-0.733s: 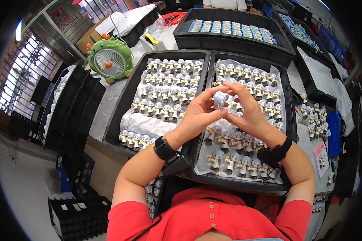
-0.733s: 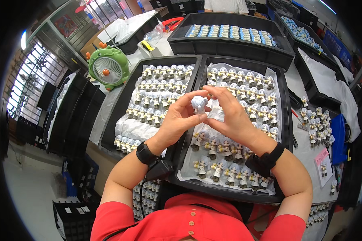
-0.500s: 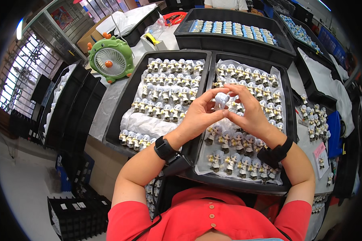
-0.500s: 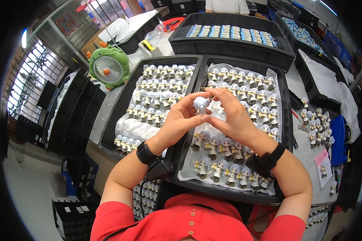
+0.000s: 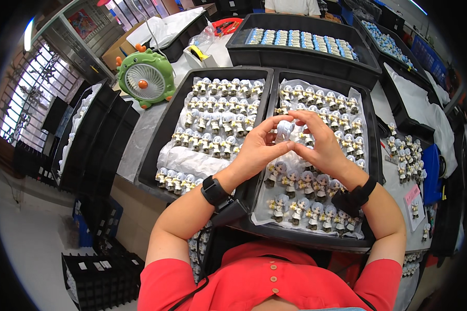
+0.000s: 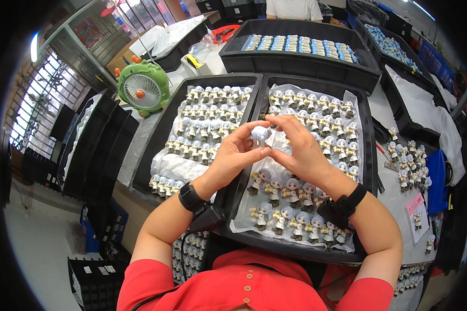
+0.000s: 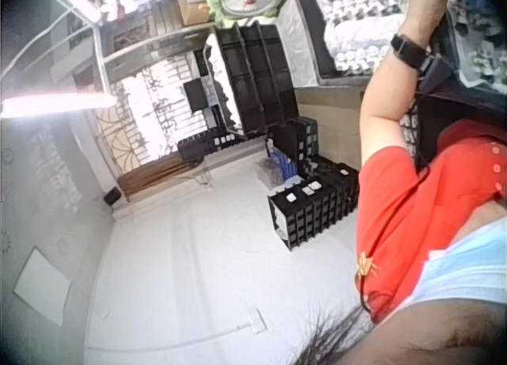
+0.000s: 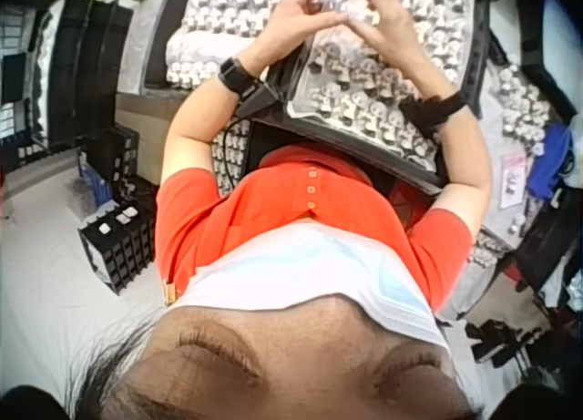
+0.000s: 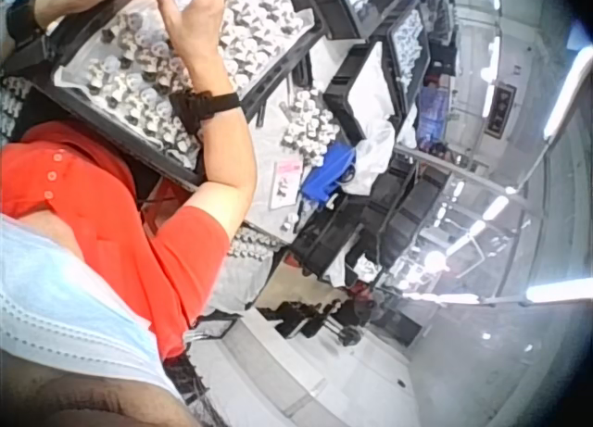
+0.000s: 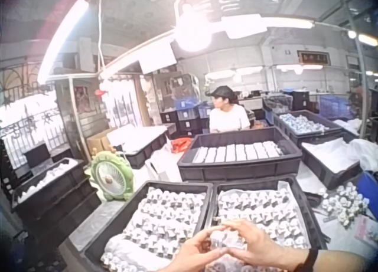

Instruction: The person picks up small figurines from a tray, rotates them to inspect details, and places them back. The person handles the figurines one at a time, examining them closely before returning them to the tray.

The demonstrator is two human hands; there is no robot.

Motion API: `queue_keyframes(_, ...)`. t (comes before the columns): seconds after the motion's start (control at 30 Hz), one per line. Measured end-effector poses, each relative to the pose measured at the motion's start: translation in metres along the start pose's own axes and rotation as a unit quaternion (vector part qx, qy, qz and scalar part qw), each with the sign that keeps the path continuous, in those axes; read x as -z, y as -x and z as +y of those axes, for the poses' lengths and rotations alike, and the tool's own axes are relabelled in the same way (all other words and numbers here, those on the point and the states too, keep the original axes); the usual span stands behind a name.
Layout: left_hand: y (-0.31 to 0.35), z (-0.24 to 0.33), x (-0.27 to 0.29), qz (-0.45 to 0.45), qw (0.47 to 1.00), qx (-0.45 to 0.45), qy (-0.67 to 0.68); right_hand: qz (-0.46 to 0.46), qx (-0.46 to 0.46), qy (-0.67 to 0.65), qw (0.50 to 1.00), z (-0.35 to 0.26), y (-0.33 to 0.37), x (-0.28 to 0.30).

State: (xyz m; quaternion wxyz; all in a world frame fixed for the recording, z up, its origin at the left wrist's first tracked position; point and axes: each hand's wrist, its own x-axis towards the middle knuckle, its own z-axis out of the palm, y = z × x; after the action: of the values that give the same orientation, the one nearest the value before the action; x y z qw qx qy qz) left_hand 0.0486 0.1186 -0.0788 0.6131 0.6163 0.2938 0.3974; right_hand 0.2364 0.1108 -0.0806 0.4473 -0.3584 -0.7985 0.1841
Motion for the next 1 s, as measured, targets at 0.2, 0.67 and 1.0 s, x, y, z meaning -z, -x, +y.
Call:
queue_keyframes(0.2,0.001,-0.002,-0.001,0.025,1.000,-0.001,0.006,0.003,0.006,0.003,1.000,0.002,-0.002,-0.001)
queue_keyframes(0.67,0.001,0.040,0.067,0.136,0.984,0.025,0.116,0.025,-0.034,0.023,0.999,0.003,-0.002,0.009)
queue_keyframes(1.0,0.018,0.008,0.242,0.326,0.696,0.032,-0.639,0.039,-0.049,0.011,0.998,0.006,-0.005,0.011)
